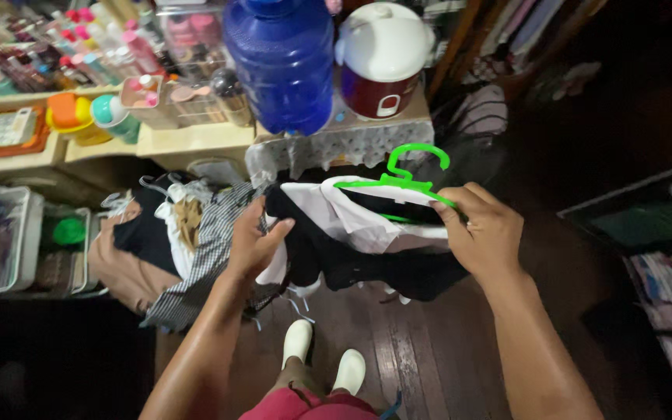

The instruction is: The person picks up several garments from a floor-level pile, places each one onto a hanger, and hangs them in a closet.

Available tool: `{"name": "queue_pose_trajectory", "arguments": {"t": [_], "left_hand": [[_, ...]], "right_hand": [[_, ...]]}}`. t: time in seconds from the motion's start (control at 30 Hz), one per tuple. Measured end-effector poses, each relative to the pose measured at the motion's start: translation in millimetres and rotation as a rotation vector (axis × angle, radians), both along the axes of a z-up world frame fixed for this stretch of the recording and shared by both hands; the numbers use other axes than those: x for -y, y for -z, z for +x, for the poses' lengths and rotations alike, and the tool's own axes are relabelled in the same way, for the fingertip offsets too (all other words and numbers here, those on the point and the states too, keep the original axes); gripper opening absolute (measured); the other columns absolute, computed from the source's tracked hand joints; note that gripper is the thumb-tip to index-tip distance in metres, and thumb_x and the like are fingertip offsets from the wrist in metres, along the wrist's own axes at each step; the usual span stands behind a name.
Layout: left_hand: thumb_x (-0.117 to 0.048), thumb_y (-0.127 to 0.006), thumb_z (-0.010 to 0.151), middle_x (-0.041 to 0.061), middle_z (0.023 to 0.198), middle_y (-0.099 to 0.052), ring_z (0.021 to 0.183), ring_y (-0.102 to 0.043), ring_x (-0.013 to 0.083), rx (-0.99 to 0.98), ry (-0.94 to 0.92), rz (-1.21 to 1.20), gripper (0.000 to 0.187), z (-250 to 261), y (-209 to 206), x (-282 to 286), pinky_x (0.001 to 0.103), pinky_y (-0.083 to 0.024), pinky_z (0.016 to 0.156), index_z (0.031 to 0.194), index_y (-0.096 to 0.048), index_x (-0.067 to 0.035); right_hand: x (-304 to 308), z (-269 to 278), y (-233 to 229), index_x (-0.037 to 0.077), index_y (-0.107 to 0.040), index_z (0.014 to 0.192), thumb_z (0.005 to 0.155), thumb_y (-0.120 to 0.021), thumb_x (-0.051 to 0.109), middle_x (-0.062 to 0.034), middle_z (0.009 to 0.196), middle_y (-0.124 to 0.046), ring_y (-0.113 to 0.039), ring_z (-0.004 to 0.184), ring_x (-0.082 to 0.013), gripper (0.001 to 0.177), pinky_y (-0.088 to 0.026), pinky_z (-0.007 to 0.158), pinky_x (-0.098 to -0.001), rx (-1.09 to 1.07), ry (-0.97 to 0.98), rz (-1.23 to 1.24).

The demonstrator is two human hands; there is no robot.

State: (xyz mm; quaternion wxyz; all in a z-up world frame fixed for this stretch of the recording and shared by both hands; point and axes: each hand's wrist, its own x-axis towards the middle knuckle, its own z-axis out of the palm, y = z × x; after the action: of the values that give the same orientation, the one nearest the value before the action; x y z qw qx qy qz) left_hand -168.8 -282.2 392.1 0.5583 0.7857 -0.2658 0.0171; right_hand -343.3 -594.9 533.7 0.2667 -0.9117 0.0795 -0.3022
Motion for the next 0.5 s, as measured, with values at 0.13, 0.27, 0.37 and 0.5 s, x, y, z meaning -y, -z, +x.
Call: {"name": "queue_pose_trajectory", "arguments": {"t": [0.13,0.27,0.37,0.5], "left_hand": [[-0.03,-0.072,0.094,0.015,0.107,-0.079,0.099,-0.075,0.0299,-0.241,-0.038,0.133,0.037,31.5,16.5,24.1,0.042,-0.056,0.094,0.124,-0.072,-0.008],[-0.045,-0.074,0.092,0.02,0.129,-0.075,0.125,-0.068,0.0386,-0.328,-0.061,0.855,0.056,80.6,17.5,19.0,0.06,-0.037,0.119,0.139,-0.069,-0.015],[-0.046,-0.085,0.08,0.014,0.159,-0.048,0.15,-0.037,0.0445,-0.37,0.178,1.334,0.088,111.3,-9.3,24.2,0.074,-0.015,0.12,0.155,-0.048,-0.02],[-0.025,-0.075,0.076,0.02,0.156,-0.053,0.147,-0.046,0.0428,0.186,0.291,0.549,0.087,123.9,-61.8,52.5,0.054,-0.034,0.121,0.158,-0.049,-0.015]], "right_hand": [[8.8,-0.2,-9.4,0.008,-0.077,0.102,0.101,-0.077,0.018,-0.005,0.092,-0.072,-0.069,0.074,-0.021,0.01,-0.051,0.063,-0.0317,0.039,0.039,-0.069],[8.6,-2.4,-18.6,0.006,-0.077,0.096,0.097,-0.081,0.019,-0.0058,0.092,-0.074,-0.068,0.07,-0.0219,0.013,-0.049,0.06,-0.0328,0.015,0.155,-0.135],[3.4,-6.7,-22.0,0.006,-0.078,0.096,0.096,-0.081,0.019,-0.0062,0.089,-0.074,-0.068,0.068,-0.0219,0.013,-0.049,0.059,-0.033,-0.024,0.235,-0.131],[-1.4,-6.5,-15.9,0.007,-0.078,0.1,0.096,-0.081,0.02,-0.0063,0.093,-0.074,-0.072,0.075,-0.0219,0.014,-0.052,0.059,-0.0312,-0.012,0.263,-0.159]]}}
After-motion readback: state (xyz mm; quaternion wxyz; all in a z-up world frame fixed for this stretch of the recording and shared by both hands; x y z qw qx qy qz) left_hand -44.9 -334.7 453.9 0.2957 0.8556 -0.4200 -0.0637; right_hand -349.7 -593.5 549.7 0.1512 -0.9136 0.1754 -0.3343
